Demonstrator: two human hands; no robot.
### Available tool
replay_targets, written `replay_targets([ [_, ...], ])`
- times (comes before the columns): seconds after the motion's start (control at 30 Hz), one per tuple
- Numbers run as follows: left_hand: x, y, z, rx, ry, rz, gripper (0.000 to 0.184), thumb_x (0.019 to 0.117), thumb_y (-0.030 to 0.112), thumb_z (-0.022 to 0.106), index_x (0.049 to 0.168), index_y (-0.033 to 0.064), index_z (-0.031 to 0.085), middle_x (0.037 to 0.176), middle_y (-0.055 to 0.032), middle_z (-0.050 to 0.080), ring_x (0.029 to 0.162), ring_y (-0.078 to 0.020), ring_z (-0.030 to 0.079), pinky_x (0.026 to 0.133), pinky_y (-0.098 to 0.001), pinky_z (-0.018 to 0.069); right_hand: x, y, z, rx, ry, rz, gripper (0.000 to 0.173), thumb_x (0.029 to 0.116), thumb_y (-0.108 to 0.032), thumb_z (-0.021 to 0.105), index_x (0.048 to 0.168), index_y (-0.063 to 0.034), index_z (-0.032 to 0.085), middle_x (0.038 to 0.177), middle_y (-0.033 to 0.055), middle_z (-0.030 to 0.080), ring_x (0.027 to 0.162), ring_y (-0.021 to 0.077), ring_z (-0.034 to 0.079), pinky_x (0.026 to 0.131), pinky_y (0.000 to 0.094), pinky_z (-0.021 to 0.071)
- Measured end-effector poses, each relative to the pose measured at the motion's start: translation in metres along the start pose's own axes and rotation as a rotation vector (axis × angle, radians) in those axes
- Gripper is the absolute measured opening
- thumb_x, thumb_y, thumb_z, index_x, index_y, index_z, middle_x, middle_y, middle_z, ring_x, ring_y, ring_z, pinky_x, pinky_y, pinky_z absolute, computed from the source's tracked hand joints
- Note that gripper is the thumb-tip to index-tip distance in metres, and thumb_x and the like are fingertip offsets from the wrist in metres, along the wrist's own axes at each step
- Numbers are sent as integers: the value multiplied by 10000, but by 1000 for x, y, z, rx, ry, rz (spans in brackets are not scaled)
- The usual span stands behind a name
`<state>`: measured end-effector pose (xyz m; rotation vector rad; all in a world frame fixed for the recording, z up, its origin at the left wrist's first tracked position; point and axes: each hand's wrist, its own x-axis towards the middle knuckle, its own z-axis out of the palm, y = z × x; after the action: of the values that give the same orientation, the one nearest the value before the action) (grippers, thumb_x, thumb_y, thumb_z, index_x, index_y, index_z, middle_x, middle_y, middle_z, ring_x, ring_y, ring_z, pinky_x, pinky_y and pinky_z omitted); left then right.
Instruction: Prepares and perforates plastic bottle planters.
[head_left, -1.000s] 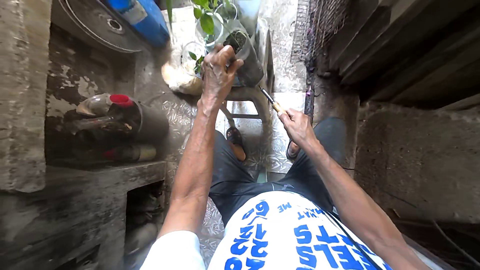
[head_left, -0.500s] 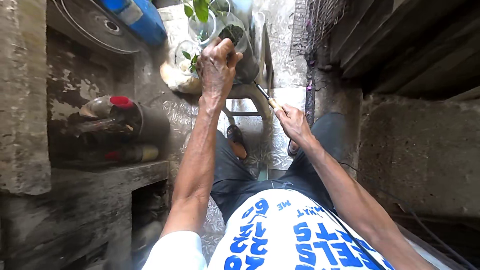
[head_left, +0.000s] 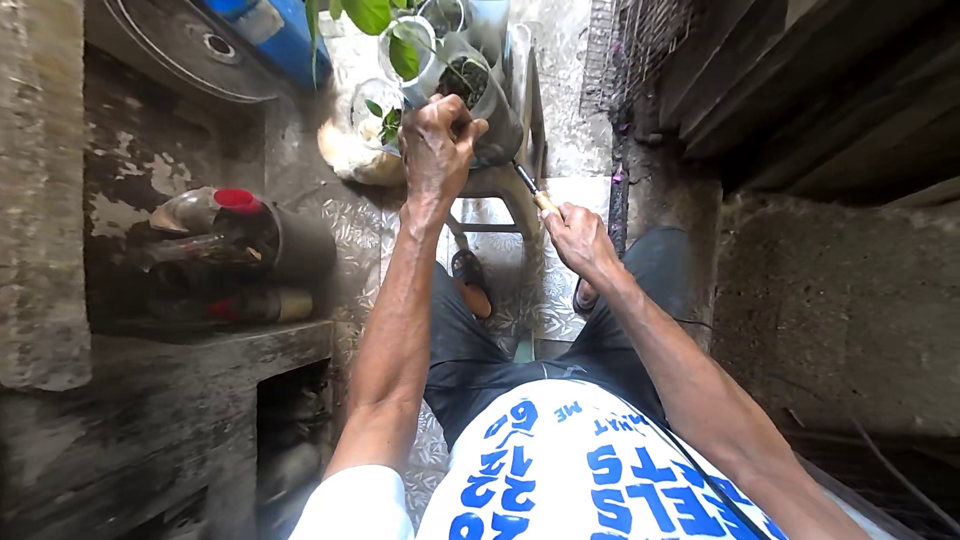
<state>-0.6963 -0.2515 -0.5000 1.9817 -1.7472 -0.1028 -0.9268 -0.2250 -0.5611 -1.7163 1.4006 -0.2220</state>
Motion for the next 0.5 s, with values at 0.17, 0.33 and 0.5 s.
replay_targets([
  [0.17, -2, 7, -2, 13, 29, 42, 238, 938, 298, 711, 898, 66, 745, 897, -101, 715, 864, -232, 688, 843, -435, 527, -3, -9, -8, -8, -19, 0, 433, 1083, -370, 442, 947, -17, 653, 846, 174, 642, 831, 356, 661, 735, 576, 503],
  [0.33, -5, 8, -14, 31, 77, 54, 225, 930, 273, 716, 900, 53, 749, 880, -108, 722, 835, -232, 699, 820, -420, 542, -11, -18, -6, -32, 4, -36, 422, 1076, -369, 448, 912, -29, 638, 798, 161, 627, 792, 346, 655, 700, 564, 496],
  [0.5, -6, -1, -20, 16, 40, -25, 246, 934, 297, 711, 909, 54, 745, 897, -104, 730, 860, -232, 698, 855, -441, 527, -9, -20, -1, -49, -9, -34, 422, 1078, -374, 453, 889, -37, 620, 785, 154, 614, 775, 342, 648, 685, 557, 490],
])
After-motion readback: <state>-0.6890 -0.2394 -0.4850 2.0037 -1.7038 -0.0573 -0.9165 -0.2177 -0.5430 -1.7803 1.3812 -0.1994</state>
